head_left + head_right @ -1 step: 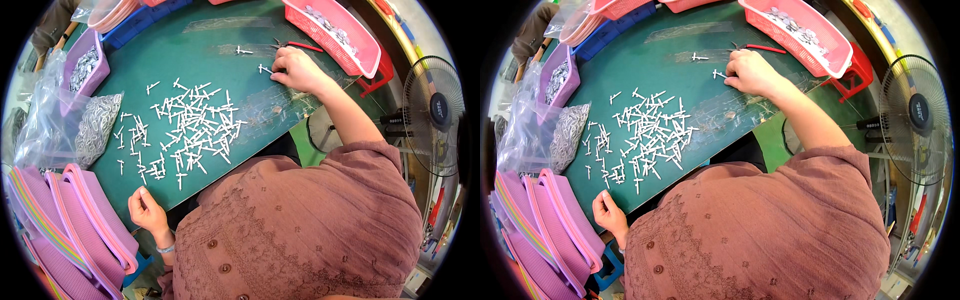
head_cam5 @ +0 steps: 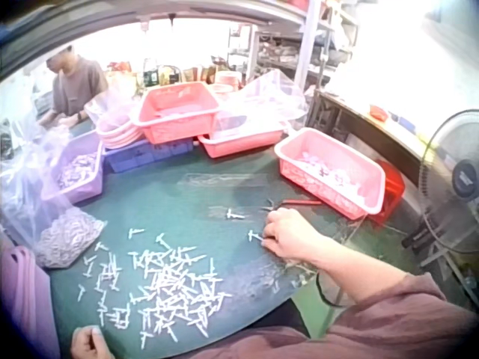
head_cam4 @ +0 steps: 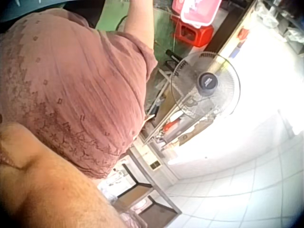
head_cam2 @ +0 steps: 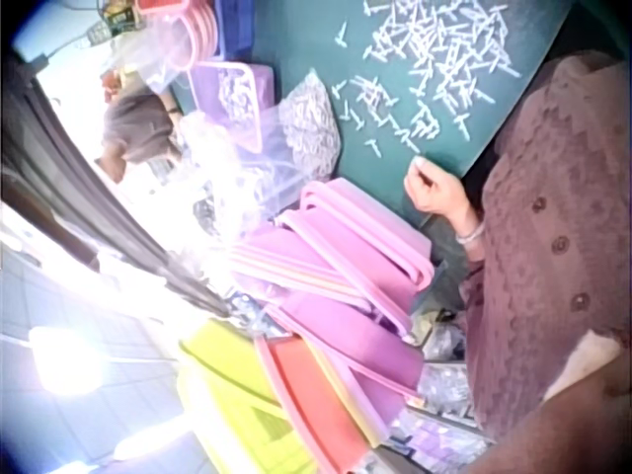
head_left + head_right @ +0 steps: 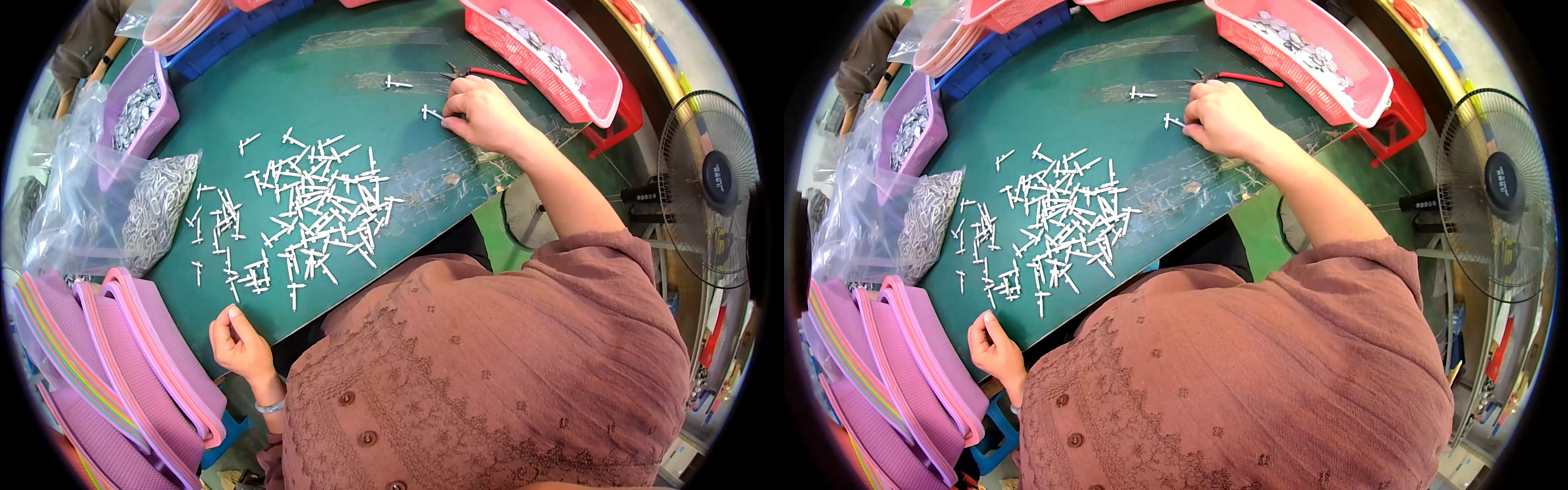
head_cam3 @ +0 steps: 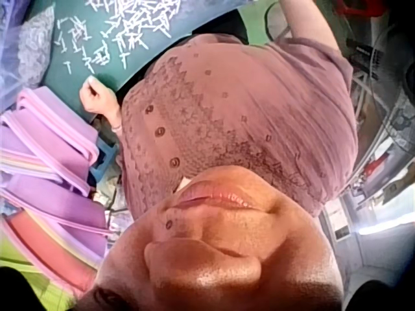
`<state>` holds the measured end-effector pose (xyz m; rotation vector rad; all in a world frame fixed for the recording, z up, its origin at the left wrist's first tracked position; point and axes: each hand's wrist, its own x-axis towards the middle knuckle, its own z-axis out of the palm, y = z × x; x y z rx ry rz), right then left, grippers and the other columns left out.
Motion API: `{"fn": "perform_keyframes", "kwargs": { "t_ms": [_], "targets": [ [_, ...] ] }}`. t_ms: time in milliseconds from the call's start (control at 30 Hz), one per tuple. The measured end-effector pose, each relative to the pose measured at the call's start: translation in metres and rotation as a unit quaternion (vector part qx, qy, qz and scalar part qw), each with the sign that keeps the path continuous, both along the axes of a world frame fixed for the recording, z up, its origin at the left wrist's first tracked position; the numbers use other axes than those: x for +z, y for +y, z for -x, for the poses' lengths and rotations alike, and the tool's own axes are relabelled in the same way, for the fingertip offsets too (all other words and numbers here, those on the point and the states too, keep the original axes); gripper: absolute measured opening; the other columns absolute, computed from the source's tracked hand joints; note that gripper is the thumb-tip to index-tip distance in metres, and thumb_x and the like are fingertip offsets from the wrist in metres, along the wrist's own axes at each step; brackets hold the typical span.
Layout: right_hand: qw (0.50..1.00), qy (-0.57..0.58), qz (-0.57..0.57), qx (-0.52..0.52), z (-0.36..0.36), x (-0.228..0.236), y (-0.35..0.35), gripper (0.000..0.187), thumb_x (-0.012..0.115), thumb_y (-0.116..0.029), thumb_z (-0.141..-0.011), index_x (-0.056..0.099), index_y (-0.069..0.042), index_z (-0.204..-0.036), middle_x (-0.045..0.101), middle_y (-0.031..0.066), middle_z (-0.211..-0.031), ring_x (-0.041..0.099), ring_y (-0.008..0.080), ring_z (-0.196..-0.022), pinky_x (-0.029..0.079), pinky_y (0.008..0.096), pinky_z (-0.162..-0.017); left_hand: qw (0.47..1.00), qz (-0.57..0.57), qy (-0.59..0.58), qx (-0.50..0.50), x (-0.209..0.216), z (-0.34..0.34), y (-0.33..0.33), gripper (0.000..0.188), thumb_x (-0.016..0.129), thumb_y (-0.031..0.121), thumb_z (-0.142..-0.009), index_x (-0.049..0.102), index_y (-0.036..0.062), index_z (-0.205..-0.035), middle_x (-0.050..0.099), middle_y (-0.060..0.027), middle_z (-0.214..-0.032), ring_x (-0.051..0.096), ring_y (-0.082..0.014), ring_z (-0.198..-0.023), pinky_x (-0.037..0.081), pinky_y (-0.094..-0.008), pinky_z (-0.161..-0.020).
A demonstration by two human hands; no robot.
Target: The person uses pliers to trim the excess plastic from small white T-shaped components. The person picks up a component, trims it, and then places it into a pink basket.
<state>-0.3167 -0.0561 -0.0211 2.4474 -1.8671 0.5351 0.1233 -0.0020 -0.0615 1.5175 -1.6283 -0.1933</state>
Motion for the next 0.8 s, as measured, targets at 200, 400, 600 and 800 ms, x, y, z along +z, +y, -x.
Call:
{"fn": "perform_keyframes", "kwargs": {
  "t_ms": [200,400,600,800],
  "targets": [
    [0.996,0.019,0.042,-0.071,-0.014,-0.008,-0.013,0.011,0.061,-0.014,-0.071,0.062,-0.004,-0.067,0.057,0.0078,-0.078,0.056,0.0278,-0.082,0.045,0.0389,-0.074,1.000,0.004,-0.003,0.006,-0.003,-0.001,0.000,0.008,0.057,0.003,-0.085,0.063,-0.0026,-0.083,0.052,-0.0040,-0.067,0.044,-0.0110,-0.056,0.034,-0.0253,-0.049],
    [0.994,0.047,0.054,-0.080,-0.020,-0.006,-0.027,0.015,0.062,-0.019,-0.075,0.062,-0.004,-0.075,0.057,0.0105,-0.078,0.057,0.0303,-0.080,0.046,0.0415,-0.071,1.000,0.011,0.013,0.010,0.004,0.003,-0.001,0.006,0.060,0.004,-0.083,0.063,-0.0012,-0.082,0.054,-0.0068,-0.067,0.050,-0.0152,-0.058,0.041,-0.0262,-0.053],
    [0.994,-0.048,0.050,0.090,-0.090,0.005,-0.036,0.009,0.063,-0.012,-0.075,0.062,-0.003,-0.078,0.056,0.0107,-0.078,0.055,0.0307,-0.081,0.045,0.0393,-0.072,0.998,0.019,0.058,0.007,-0.001,-0.004,-0.001,0.004,0.061,0.003,-0.082,0.063,0.0004,-0.081,0.053,-0.0021,-0.065,0.045,-0.0074,-0.053,0.036,-0.0218,-0.047],
    [0.946,-0.105,-0.008,0.307,-0.185,0.002,-0.040,0.008,0.063,-0.006,-0.072,0.063,-0.004,-0.079,0.055,0.0103,-0.080,0.055,0.0299,-0.081,0.045,0.0382,-0.072,0.995,0.003,0.097,0.005,0.003,-0.004,0.003,0.007,0.060,0.004,-0.083,0.064,-0.0016,-0.083,0.055,-0.0015,-0.069,0.045,-0.0057,-0.057,0.036,-0.0205,-0.051]
  ]
}}
